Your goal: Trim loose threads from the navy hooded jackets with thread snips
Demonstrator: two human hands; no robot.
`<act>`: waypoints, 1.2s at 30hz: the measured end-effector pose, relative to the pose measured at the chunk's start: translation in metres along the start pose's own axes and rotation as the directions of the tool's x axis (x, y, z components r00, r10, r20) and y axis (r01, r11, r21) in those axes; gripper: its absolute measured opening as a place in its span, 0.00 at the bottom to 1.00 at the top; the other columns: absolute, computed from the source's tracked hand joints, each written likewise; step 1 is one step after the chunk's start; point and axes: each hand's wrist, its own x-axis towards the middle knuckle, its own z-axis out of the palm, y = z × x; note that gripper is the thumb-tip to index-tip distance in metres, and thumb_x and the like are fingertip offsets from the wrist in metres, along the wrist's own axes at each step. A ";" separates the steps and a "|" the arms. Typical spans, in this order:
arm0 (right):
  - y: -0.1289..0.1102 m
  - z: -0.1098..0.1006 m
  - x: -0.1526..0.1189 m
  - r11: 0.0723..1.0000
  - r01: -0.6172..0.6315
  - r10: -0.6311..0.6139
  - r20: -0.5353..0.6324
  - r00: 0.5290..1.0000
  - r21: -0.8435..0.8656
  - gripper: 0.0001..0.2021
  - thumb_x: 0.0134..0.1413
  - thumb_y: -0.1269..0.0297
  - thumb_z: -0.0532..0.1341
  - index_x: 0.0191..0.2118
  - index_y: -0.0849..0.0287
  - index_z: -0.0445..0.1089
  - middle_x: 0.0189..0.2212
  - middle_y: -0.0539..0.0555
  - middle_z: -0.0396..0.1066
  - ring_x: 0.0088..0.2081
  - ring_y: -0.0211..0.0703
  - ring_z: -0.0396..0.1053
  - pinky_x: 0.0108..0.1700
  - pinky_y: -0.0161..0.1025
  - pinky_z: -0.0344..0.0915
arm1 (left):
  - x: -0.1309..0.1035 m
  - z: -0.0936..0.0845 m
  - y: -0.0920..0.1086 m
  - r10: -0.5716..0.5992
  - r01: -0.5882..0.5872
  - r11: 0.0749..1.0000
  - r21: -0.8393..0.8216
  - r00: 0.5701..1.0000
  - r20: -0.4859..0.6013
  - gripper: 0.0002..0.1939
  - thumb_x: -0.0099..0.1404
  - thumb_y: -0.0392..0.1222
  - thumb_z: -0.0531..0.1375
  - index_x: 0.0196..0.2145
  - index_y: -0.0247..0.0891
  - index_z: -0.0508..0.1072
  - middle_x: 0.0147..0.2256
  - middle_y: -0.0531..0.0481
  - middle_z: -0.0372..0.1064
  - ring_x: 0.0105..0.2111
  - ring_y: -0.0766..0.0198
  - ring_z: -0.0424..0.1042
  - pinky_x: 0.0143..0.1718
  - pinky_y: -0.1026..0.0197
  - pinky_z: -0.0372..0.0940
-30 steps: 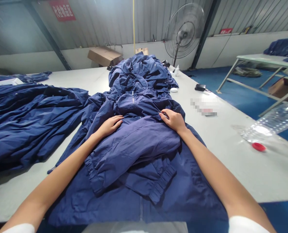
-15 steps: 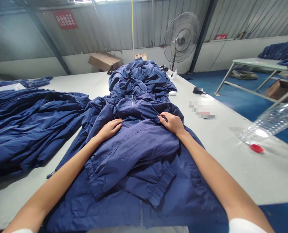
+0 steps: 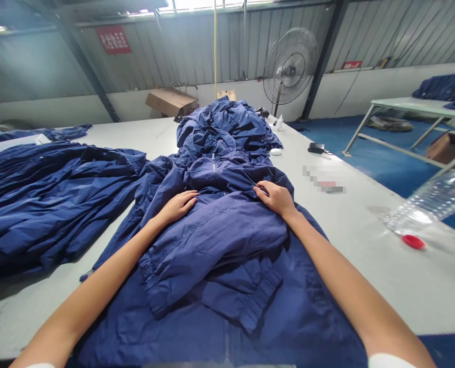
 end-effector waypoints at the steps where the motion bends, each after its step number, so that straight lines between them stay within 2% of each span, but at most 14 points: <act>1: 0.000 0.000 0.000 1.000 0.001 -0.001 -0.003 1.000 -0.001 0.18 0.64 0.50 0.54 0.45 0.58 0.73 0.39 0.57 0.79 0.39 0.51 0.78 0.39 0.42 0.72 | 0.000 0.000 0.000 0.002 -0.002 1.000 0.001 1.000 -0.002 0.26 0.73 0.51 0.47 0.55 0.32 0.72 0.58 0.39 0.69 0.58 0.54 0.68 0.62 0.51 0.61; 20: 0.003 -0.001 -0.001 1.000 0.003 -0.003 0.002 1.000 -0.001 0.16 0.64 0.51 0.54 0.45 0.55 0.73 0.40 0.56 0.79 0.40 0.51 0.78 0.40 0.42 0.74 | 0.001 0.001 0.001 0.001 -0.001 1.000 -0.003 1.000 0.001 0.24 0.73 0.51 0.47 0.55 0.35 0.72 0.57 0.39 0.69 0.58 0.54 0.69 0.62 0.48 0.62; 36: 0.004 0.000 -0.001 1.000 -0.007 0.007 0.005 1.000 0.011 0.17 0.64 0.51 0.54 0.46 0.55 0.73 0.41 0.57 0.79 0.41 0.52 0.78 0.41 0.45 0.75 | 0.000 0.002 0.000 0.012 -0.012 1.000 -0.010 1.000 -0.014 0.24 0.73 0.51 0.48 0.55 0.36 0.73 0.57 0.41 0.70 0.58 0.54 0.69 0.62 0.50 0.62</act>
